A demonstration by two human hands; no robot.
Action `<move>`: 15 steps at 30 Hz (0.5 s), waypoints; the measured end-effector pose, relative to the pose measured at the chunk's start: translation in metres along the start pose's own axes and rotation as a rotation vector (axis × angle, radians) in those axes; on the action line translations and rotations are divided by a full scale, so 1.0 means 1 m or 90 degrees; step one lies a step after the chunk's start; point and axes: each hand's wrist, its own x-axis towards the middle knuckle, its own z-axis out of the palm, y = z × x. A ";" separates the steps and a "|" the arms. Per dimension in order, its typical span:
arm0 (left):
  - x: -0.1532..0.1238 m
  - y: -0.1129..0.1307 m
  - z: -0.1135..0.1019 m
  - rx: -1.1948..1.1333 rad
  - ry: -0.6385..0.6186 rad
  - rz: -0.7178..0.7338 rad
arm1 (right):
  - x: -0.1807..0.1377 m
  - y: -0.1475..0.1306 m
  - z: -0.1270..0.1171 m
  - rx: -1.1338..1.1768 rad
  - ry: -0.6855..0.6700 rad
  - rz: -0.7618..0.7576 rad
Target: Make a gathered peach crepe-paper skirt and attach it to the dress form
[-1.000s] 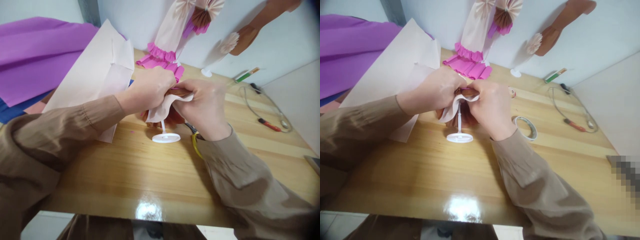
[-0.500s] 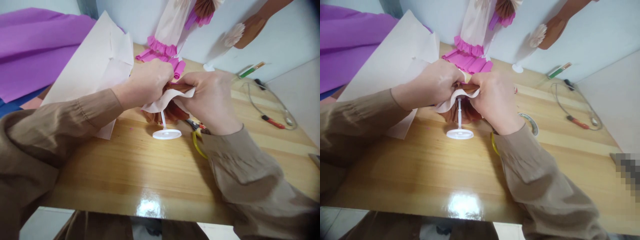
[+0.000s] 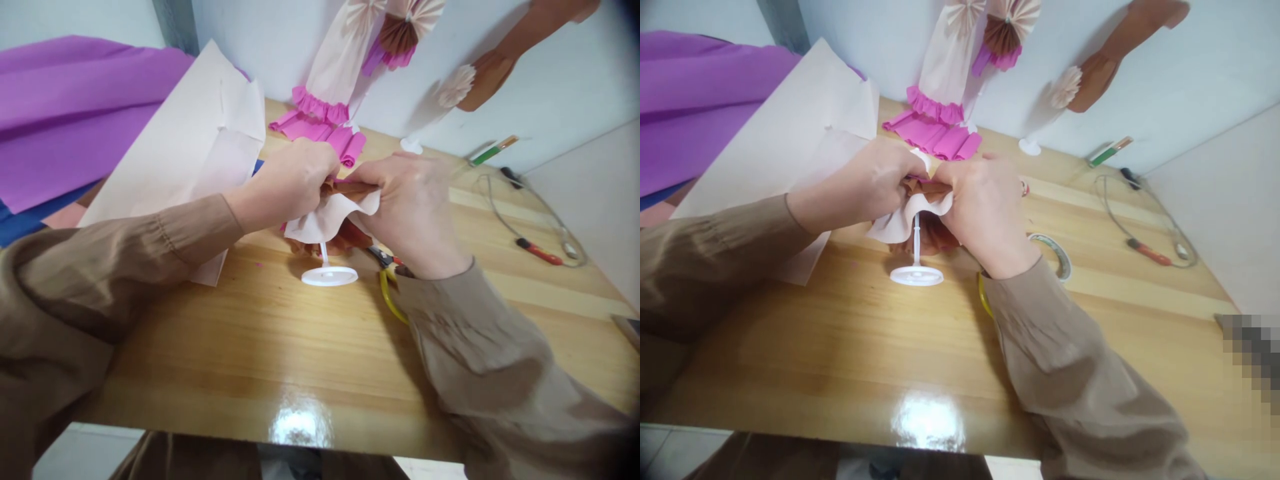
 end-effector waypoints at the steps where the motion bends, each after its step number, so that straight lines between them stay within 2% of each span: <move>1: 0.001 -0.001 0.000 -0.005 0.001 0.004 | 0.000 0.000 0.000 0.006 -0.002 0.000; 8: 0.000 -0.001 -0.006 -0.007 -0.039 0.031 | 0.000 0.002 0.003 0.000 -0.008 0.001; 11: -0.001 -0.001 -0.008 -0.003 -0.043 0.068 | 0.001 0.004 0.004 0.017 0.013 -0.013; 15: -0.003 -0.003 -0.013 0.021 -0.030 0.066 | 0.001 0.006 0.006 0.013 0.052 0.002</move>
